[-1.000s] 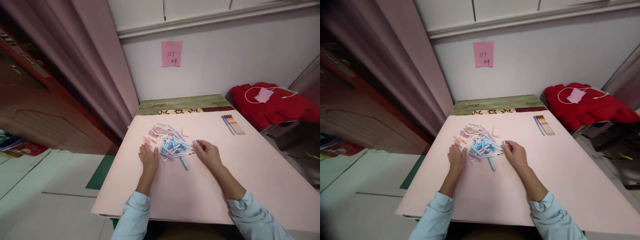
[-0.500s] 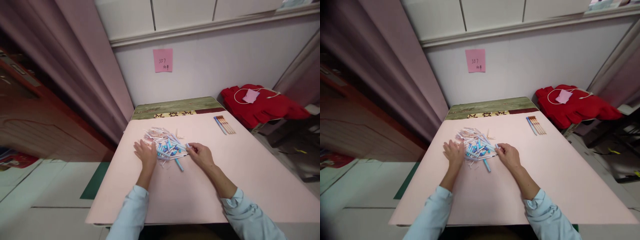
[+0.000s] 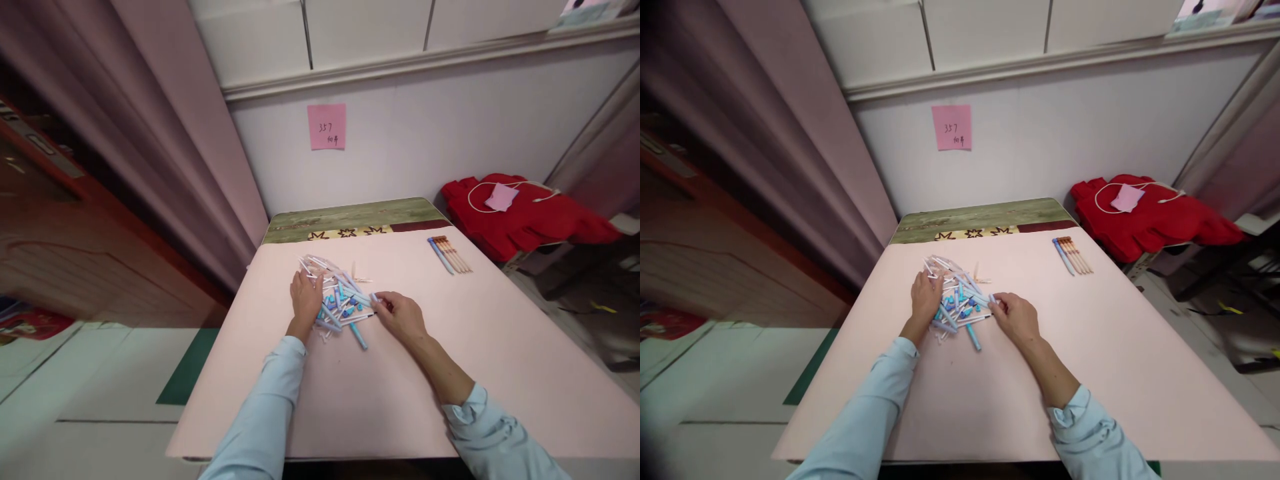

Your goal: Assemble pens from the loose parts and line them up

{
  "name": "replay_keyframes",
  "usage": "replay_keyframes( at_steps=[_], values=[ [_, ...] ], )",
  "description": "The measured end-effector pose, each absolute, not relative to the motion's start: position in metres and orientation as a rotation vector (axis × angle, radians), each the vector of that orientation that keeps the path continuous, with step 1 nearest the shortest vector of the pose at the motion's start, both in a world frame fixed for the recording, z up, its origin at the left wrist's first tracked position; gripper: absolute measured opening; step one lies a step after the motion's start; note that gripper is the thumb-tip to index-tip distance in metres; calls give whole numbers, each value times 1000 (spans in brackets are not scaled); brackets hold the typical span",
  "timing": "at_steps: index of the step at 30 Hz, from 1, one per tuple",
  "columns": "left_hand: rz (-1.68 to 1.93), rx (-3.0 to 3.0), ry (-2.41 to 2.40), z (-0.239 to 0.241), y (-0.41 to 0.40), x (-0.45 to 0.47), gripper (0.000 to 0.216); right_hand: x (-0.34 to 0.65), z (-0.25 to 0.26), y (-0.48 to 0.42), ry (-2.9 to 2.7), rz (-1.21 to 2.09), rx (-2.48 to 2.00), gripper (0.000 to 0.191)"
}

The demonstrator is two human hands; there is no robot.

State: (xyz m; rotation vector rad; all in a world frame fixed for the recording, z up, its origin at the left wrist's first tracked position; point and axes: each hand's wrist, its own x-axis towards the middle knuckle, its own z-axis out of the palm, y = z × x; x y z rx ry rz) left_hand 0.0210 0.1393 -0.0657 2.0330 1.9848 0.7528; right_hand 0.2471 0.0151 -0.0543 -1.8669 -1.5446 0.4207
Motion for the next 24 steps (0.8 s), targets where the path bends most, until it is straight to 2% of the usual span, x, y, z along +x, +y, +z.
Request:
replay_keyframes(
  at_steps=[12, 17, 21, 24],
  values=[
    [890, 1948, 1872, -66, 143, 32, 64, 248, -51, 17, -1546, 381, -1862, 22],
    [1016, 1875, 1867, -57, 135, 14, 57, 251, -54, 19, -1534, 288, -1871, 24],
    [1149, 2055, 1708, -53, 104, 4, 52, 251, -55, 18, -1560, 219, -1927, 25],
    [1065, 2312, 1448, -48, 70, -3, 58, 251, -54, 18, -1539, 197, -1962, 26]
  ],
)
